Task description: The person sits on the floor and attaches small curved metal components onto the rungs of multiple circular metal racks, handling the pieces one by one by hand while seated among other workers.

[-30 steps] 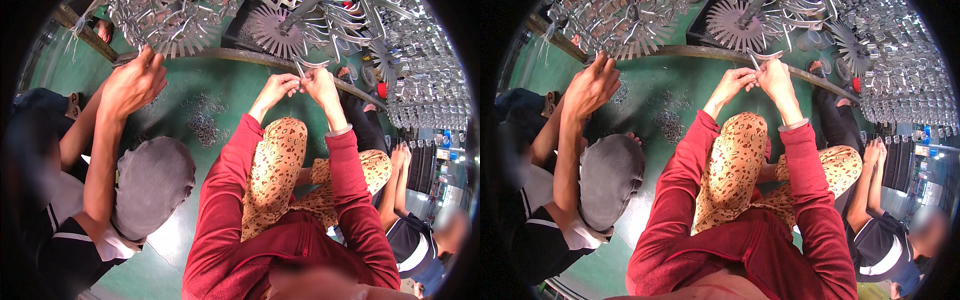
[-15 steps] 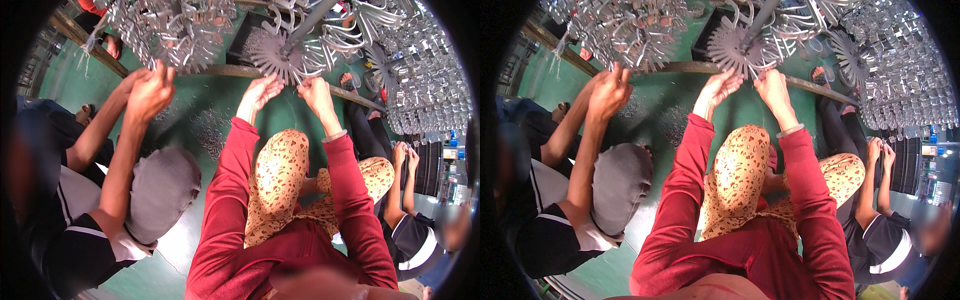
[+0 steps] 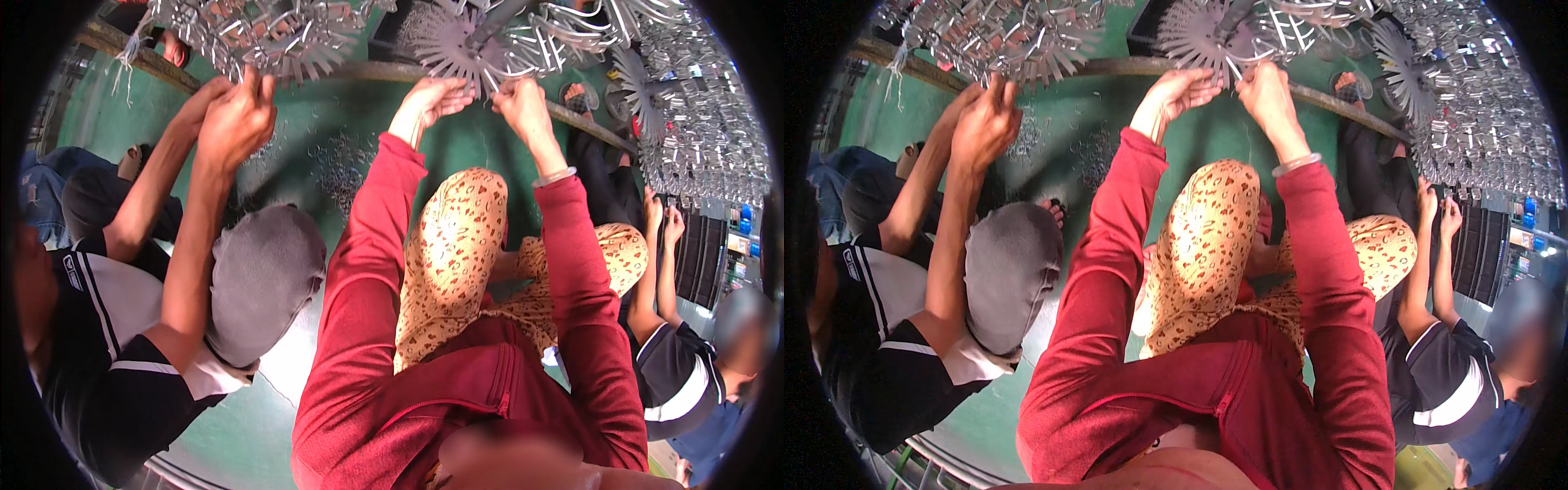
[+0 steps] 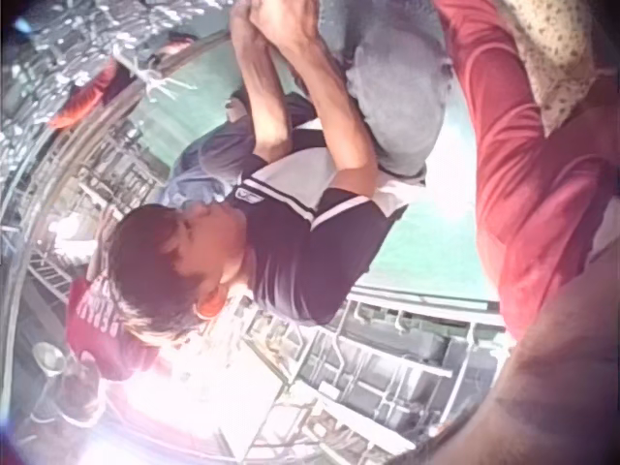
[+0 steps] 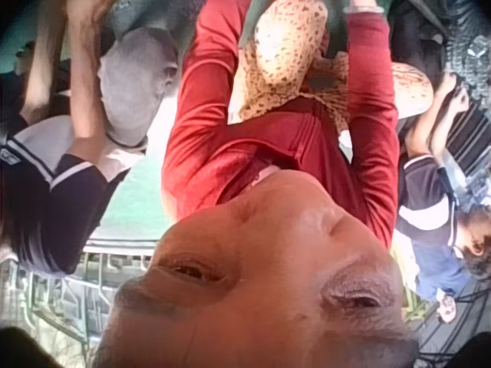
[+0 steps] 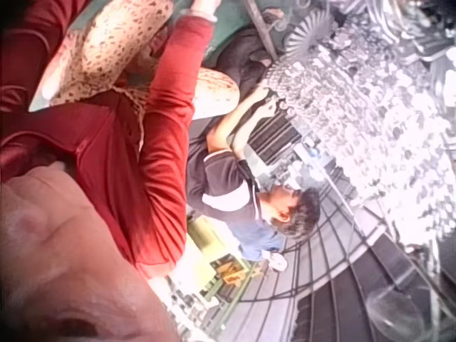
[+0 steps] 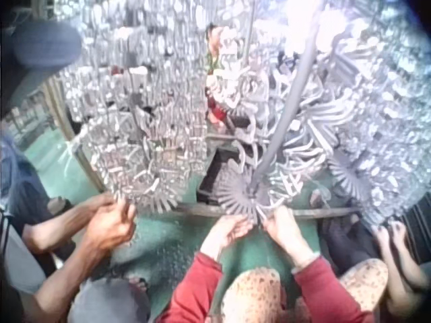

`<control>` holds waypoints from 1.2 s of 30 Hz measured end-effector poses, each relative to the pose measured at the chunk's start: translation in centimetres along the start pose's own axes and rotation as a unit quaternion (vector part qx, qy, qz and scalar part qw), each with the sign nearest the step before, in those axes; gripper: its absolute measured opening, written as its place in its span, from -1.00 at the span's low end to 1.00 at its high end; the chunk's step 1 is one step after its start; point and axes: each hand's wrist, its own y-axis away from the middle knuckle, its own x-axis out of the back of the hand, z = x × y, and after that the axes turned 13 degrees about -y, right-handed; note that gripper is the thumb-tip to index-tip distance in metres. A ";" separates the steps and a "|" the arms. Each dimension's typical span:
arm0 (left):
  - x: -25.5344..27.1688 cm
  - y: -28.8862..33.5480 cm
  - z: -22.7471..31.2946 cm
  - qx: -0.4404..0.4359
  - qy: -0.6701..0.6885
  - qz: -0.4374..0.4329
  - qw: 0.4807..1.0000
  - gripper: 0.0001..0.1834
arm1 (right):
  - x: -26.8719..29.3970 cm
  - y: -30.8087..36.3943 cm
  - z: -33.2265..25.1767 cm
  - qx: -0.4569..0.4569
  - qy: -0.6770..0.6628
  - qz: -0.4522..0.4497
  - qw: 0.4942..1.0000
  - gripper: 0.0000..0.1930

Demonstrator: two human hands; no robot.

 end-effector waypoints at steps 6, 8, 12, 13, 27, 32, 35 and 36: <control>-1.0 0.4 0.7 0.016 -0.053 0.014 0.998 -0.69 | 0.1 -0.6 0.5 0.003 0.015 -0.010 1.000 -0.81; -1.1 0.5 0.9 0.016 -0.068 0.005 0.998 -0.68 | 0.1 -0.8 0.8 0.010 0.025 -0.002 1.000 -0.81; -1.7 0.3 0.5 -0.002 -0.037 0.023 0.999 -0.69 | 0.0 -0.9 1.4 0.003 0.014 0.017 1.000 -0.80; -1.9 0.5 0.4 0.001 -0.025 0.030 0.999 -0.70 | -0.1 -0.9 1.4 -0.002 0.010 0.016 1.000 -0.79; -2.9 0.3 -0.3 -0.006 0.023 0.040 0.999 -0.67 | 0.2 -0.7 2.2 -0.001 0.028 0.012 1.000 -0.78; -1.3 2.0 -2.1 -0.039 0.097 0.006 0.994 -0.47 | 0.6 0.1 0.2 0.014 0.071 -0.075 0.995 -0.79; -3.3 2.7 -3.7 0.010 0.108 0.005 0.994 -0.58 | 0.7 0.7 0.7 0.009 0.061 -0.081 0.995 -0.79; -4.0 3.5 -3.7 -0.024 0.092 0.005 0.995 -0.63 | 0.6 1.0 0.9 0.015 0.055 -0.072 0.996 -0.80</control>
